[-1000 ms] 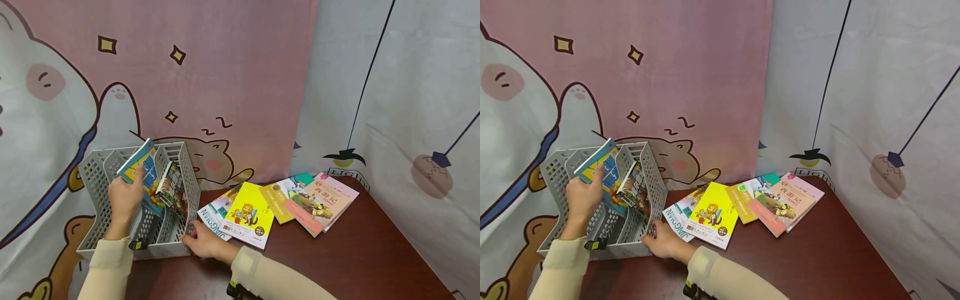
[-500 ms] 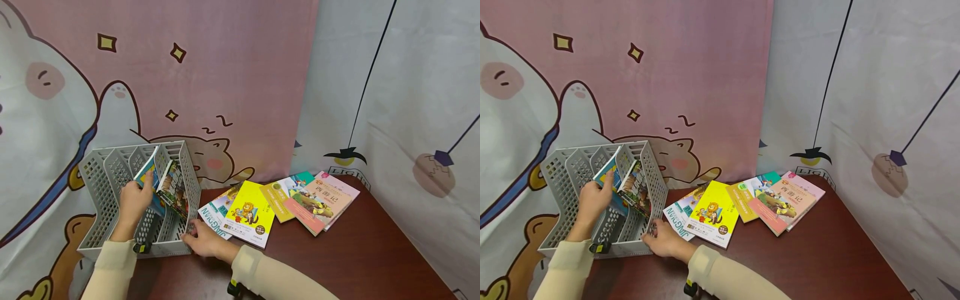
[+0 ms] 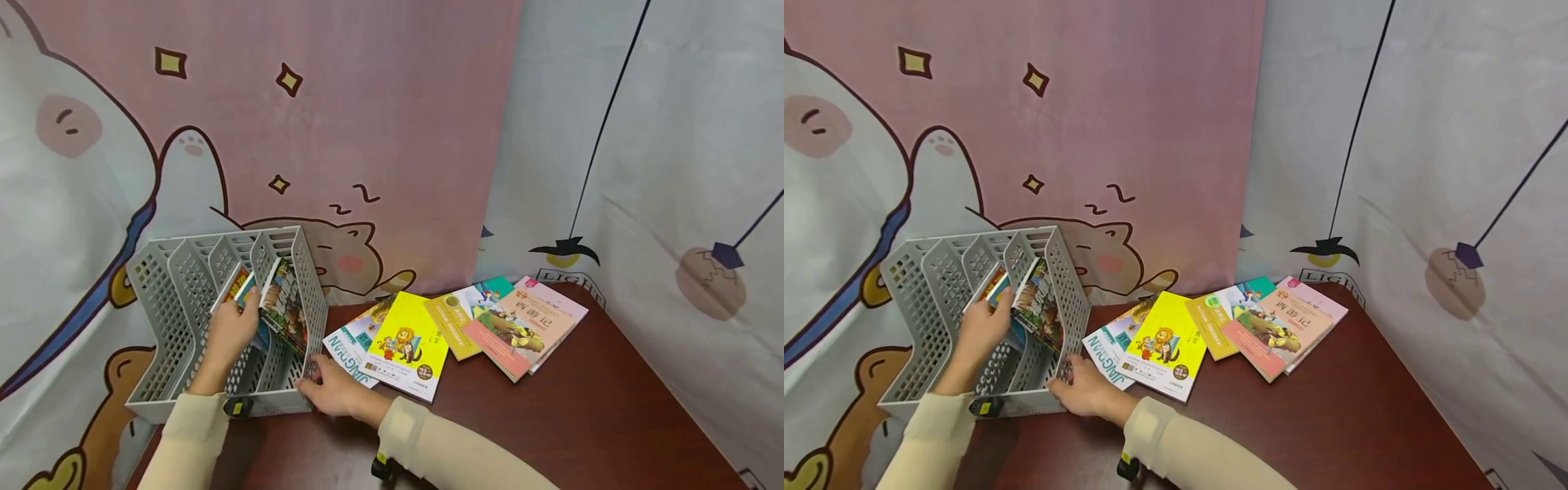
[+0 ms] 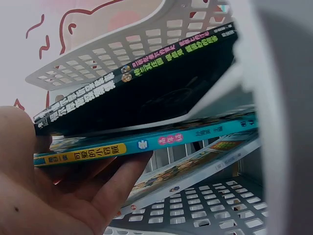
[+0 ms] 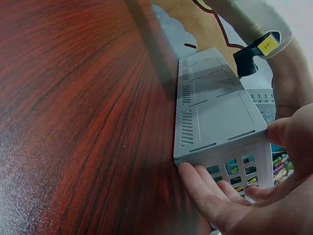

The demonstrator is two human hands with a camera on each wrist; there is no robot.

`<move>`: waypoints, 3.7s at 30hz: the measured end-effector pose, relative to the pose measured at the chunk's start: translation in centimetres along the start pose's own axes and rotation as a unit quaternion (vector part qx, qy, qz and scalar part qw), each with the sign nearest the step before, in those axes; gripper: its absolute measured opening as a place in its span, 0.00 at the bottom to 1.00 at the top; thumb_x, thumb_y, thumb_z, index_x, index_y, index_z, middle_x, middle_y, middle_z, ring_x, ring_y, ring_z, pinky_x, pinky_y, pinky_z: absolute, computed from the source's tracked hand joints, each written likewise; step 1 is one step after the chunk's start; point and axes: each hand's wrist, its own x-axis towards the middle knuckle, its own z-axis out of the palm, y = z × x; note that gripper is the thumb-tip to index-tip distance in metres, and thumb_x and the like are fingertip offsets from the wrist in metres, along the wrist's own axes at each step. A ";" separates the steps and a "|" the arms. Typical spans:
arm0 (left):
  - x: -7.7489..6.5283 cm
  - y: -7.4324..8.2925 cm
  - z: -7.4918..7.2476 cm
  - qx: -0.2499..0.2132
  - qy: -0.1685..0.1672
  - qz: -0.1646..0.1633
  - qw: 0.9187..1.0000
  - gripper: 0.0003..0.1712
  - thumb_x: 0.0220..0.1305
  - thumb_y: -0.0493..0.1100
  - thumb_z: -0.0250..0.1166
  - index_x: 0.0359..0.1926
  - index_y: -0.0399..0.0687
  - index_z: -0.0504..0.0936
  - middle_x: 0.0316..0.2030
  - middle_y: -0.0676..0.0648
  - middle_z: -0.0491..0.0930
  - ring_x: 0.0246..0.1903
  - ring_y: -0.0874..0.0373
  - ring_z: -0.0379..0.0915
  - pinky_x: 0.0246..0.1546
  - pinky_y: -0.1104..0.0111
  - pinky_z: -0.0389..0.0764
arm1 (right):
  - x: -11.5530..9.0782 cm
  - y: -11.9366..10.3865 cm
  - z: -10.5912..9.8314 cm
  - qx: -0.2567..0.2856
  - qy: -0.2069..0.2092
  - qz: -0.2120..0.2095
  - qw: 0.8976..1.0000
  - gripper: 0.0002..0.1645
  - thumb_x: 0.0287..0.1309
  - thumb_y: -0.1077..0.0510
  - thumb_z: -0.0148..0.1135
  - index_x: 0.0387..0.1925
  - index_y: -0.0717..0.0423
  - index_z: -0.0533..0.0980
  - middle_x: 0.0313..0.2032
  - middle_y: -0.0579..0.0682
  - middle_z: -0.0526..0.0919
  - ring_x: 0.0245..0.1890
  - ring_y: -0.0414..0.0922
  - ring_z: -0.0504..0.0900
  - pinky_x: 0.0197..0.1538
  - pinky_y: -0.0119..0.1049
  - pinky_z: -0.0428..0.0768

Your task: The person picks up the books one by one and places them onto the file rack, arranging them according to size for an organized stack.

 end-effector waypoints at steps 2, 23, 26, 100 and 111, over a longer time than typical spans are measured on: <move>0.0 0.1 0.0 -0.006 -0.017 -0.005 1.000 0.45 0.82 0.78 0.38 0.17 0.51 0.63 0.10 0.54 0.57 0.11 0.56 0.52 0.13 0.60 0.63 | 0.1 0.0 0.0 -0.003 0.001 -0.001 1.000 0.42 0.78 0.41 0.64 0.81 0.59 0.65 0.56 0.55 0.85 0.49 0.41 0.83 0.60 0.39 0.82; -1.5 1.7 -0.7 0.001 -0.070 -0.005 0.998 0.43 0.86 0.73 0.38 0.61 0.39 0.78 0.21 0.45 0.69 0.17 0.52 0.62 0.19 0.58 0.70 | -0.1 0.4 0.0 0.046 -0.024 0.015 0.999 0.43 0.78 0.41 0.65 0.83 0.54 0.64 0.58 0.55 0.85 0.34 0.42 0.85 0.41 0.37 0.83; -2.5 2.8 -0.7 0.033 -0.020 0.024 0.999 0.44 0.87 0.68 0.44 0.81 0.38 0.69 0.37 0.29 0.86 0.26 0.36 0.78 0.31 0.44 0.82 | -0.3 0.5 -0.3 0.073 -0.035 0.018 0.997 0.43 0.79 0.41 0.65 0.84 0.53 0.64 0.58 0.54 0.85 0.29 0.45 0.86 0.32 0.39 0.82; -6.9 7.4 17.1 0.019 -0.223 0.086 0.971 0.24 0.80 0.59 0.66 0.53 0.42 0.91 0.33 0.45 0.85 0.31 0.53 0.77 0.32 0.62 0.75 | -10.6 10.4 -16.9 0.140 0.138 0.228 0.954 0.21 0.81 0.52 0.55 0.50 0.69 0.80 0.34 0.61 0.89 0.24 0.45 0.89 0.31 0.42 0.92; -6.6 8.7 15.6 -0.181 -0.318 -0.022 0.930 0.30 0.82 0.54 0.65 0.69 0.37 0.70 0.31 0.42 0.87 0.17 0.57 0.79 0.20 0.64 0.86 | -10.2 10.4 -17.3 0.199 0.123 0.223 0.946 0.19 0.77 0.53 0.54 0.45 0.67 0.78 0.33 0.59 0.88 0.25 0.46 0.88 0.33 0.42 0.93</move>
